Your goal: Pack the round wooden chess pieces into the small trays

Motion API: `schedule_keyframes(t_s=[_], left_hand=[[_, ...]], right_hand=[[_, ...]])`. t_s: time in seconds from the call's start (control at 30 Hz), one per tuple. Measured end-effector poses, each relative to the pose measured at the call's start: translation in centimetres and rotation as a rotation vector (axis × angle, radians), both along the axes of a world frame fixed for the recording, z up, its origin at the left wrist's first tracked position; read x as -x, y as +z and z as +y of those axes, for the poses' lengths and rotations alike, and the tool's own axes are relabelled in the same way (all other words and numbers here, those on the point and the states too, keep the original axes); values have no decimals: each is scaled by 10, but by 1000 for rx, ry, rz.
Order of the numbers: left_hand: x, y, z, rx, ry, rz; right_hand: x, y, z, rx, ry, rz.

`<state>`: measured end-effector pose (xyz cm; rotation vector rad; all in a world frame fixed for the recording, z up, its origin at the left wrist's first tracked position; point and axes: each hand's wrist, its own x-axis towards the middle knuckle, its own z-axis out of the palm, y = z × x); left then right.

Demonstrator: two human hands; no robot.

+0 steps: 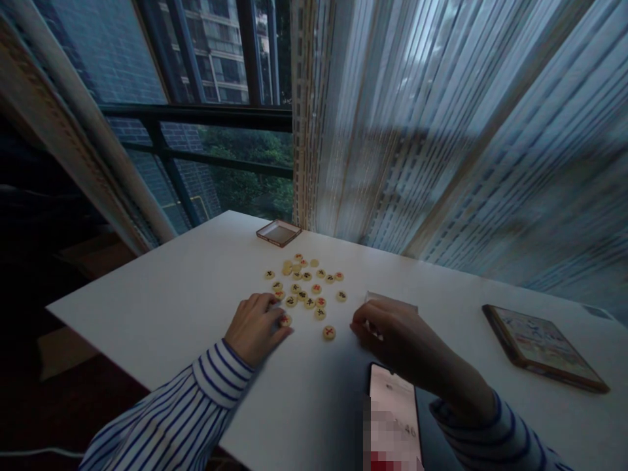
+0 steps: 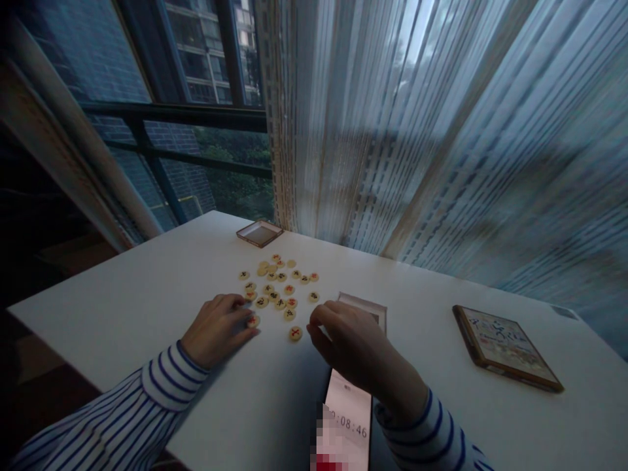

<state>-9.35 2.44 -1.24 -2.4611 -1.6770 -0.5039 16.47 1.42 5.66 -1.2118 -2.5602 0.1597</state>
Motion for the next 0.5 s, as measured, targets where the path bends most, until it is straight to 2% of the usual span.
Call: schedule_keyframes(t_s=[0.13,0.23,0.37,0.5], left_hand=[[0,-1,4,18,2,9],[-1,-4,5,-47,-33,-30],[-4,-4,6,-179,-138,-163],[-14,3,2,-161,-202,-326]], right_hand=[[-2,-2,1,-5,12,30],[-4,-4,2,-10,11,47],[-5,-5,1,-7,21,52],[-6,-4,0,12,23,56]])
